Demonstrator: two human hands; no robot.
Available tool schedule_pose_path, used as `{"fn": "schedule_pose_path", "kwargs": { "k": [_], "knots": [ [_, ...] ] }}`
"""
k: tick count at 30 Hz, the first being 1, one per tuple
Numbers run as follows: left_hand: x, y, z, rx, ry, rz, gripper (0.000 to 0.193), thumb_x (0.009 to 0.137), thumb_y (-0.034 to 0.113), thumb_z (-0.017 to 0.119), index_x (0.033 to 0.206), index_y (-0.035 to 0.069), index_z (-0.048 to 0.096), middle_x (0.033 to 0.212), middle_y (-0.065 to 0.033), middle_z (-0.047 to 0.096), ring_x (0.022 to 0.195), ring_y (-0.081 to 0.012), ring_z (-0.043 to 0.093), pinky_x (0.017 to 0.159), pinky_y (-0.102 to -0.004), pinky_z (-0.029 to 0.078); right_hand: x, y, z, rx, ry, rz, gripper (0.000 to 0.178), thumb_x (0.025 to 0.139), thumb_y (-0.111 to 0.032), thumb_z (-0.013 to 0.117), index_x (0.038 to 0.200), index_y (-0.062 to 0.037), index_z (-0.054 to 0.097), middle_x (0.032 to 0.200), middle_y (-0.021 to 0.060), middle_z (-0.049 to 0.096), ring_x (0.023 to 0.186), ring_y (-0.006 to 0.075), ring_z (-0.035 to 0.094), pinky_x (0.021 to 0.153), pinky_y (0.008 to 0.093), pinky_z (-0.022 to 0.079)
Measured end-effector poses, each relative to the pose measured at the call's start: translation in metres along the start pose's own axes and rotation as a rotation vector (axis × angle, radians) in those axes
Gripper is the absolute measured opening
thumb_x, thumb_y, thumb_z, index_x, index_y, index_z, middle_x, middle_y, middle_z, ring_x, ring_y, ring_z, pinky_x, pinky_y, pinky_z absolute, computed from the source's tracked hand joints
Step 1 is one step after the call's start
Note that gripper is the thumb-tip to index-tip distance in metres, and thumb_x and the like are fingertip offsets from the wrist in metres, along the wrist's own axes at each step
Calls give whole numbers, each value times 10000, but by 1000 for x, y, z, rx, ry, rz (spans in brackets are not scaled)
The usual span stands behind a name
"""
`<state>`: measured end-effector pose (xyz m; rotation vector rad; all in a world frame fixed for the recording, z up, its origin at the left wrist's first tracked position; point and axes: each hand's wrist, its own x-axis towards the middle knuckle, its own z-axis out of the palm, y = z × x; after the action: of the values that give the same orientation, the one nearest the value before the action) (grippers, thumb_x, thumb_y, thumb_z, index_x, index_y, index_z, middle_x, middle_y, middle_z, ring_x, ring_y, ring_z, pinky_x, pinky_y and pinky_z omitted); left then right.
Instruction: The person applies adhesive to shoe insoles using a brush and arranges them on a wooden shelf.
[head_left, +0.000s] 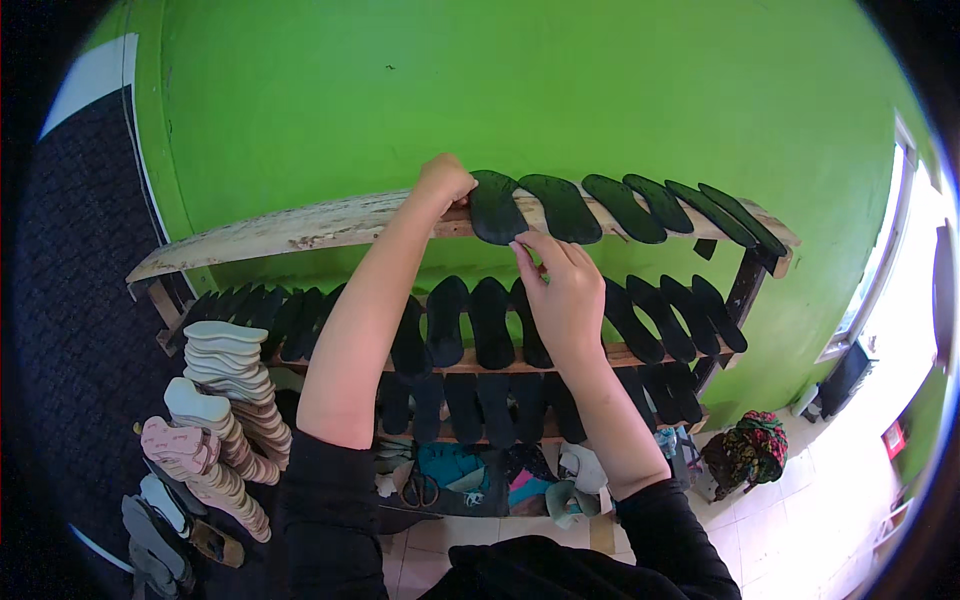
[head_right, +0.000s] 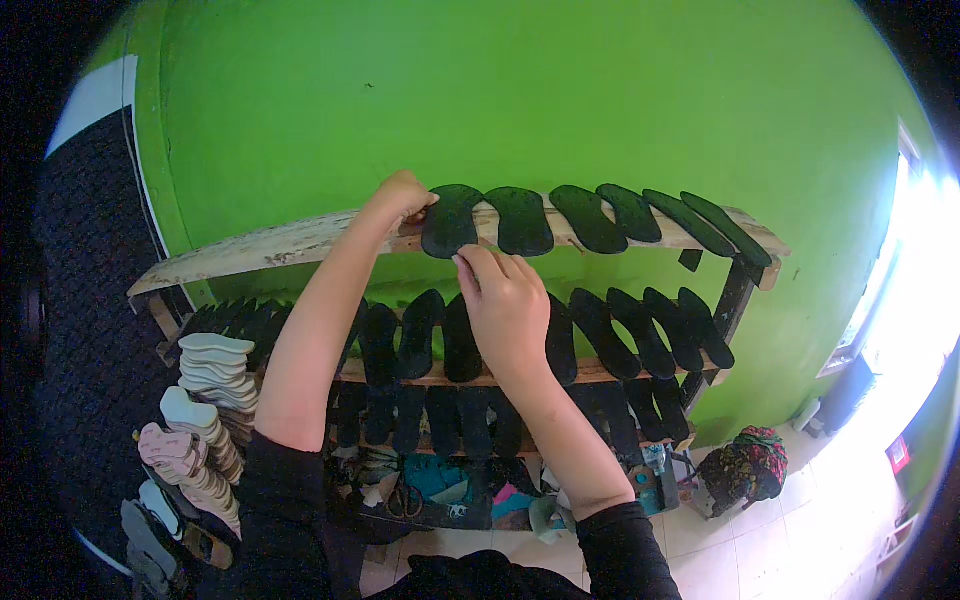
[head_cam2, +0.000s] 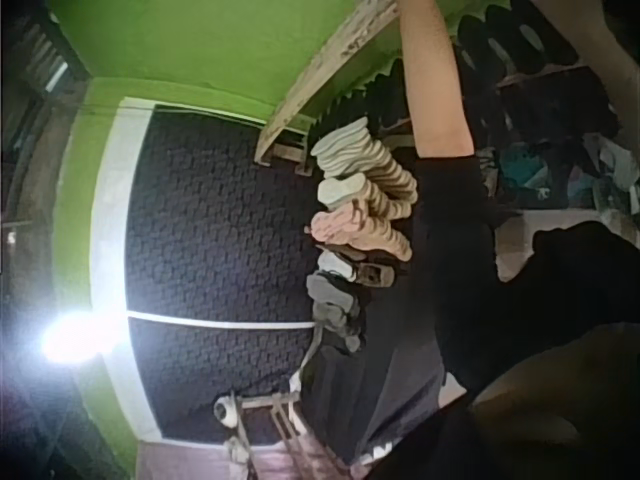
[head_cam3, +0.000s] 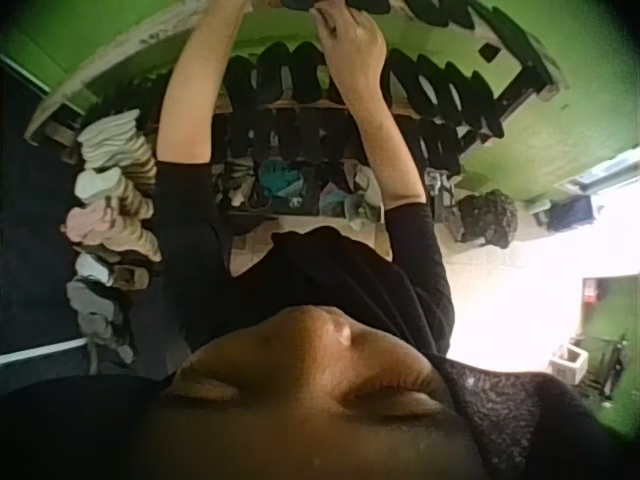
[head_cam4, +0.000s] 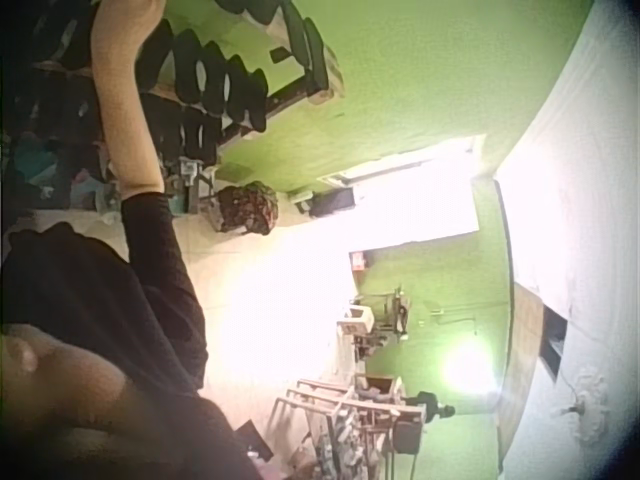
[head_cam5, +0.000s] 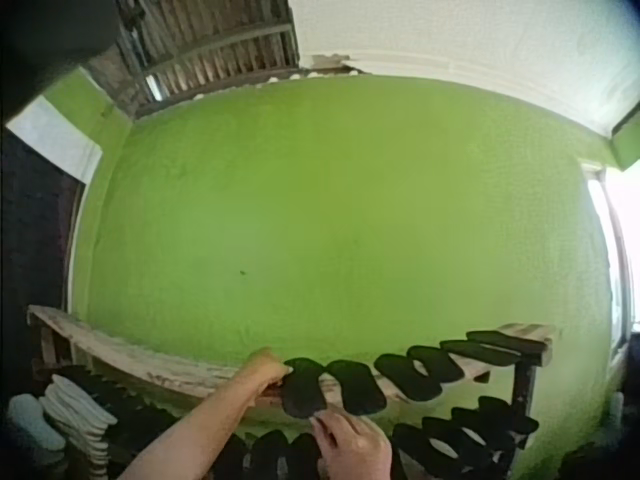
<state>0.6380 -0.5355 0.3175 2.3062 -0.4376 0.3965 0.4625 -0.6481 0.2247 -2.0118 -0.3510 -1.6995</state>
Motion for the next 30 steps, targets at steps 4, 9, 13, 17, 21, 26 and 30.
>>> {"fn": "schedule_pose_path", "kwargs": {
  "k": [4, 9, 13, 17, 21, 26, 30],
  "knots": [
    [6, -1, 1, 3, -13, -51, 175, 736, 113, 694, 659, -18, 607, 558, -83, 580, 459, -163, 537, 480, -339, 450, 0, -3, -2, 3, 11, 7, 100, 753, -88, 663, 834, -64, 609, 737, 61, 625, 649, 231, 579, 601, 315, 467],
    [-2, 19, 2, 364, -77, 9, 222, 715, 185, 712, 665, -13, 625, 635, -122, 639, 502, -190, 603, 540, -322, 493, 1, 5, -6, -5, -7, 8, 97, 752, -93, 665, 825, -65, 608, 726, 65, 619, 635, 232, 570, 596, 319, 464],
    [-14, 3, -1, 310, 168, 200, 251, 733, 258, 685, 757, 10, 658, 718, -119, 660, 592, -196, 631, 578, -309, 493, -2, -4, -6, 65, 35, 15, 113, 731, -79, 687, 810, -61, 609, 719, 65, 615, 628, 230, 567, 584, 321, 460],
    [-96, -4, -7, -123, 336, 387, 217, 806, 238, 619, 918, 59, 668, 706, -81, 629, 601, -150, 570, 543, -286, 440, -23, -26, -11, 192, 10, 93, 131, 698, -45, 720, 792, -53, 630, 687, 60, 604, 599, 196, 570, 552, 283, 457],
    [-243, -46, -33, -220, 385, 393, 134, 843, 124, 580, 903, 32, 657, 748, -60, 618, 610, -107, 527, 552, -242, 418, -65, -64, -2, 504, -127, 216, 109, 680, -35, 738, 749, -45, 653, 661, 64, 605, 562, 164, 573, 522, 266, 456],
    [-412, -177, -18, -563, 234, -196, 169, 867, 140, 558, 909, -2, 640, 799, -44, 627, 697, -87, 537, 631, -242, 438, -134, -103, 40, 812, -438, 151, 92, 690, -39, 729, 752, -41, 661, 662, 80, 618, 553, 166, 579, 525, 273, 462],
    [-572, -229, -19, -229, 662, -651, 226, 907, 203, 512, 917, 16, 638, 790, -18, 618, 709, -81, 537, 646, -239, 443, -189, -165, 72, 994, -775, 165, 52, 736, -58, 689, 757, -26, 653, 677, 92, 637, 568, 181, 593, 540, 281, 463]
  ]
}}
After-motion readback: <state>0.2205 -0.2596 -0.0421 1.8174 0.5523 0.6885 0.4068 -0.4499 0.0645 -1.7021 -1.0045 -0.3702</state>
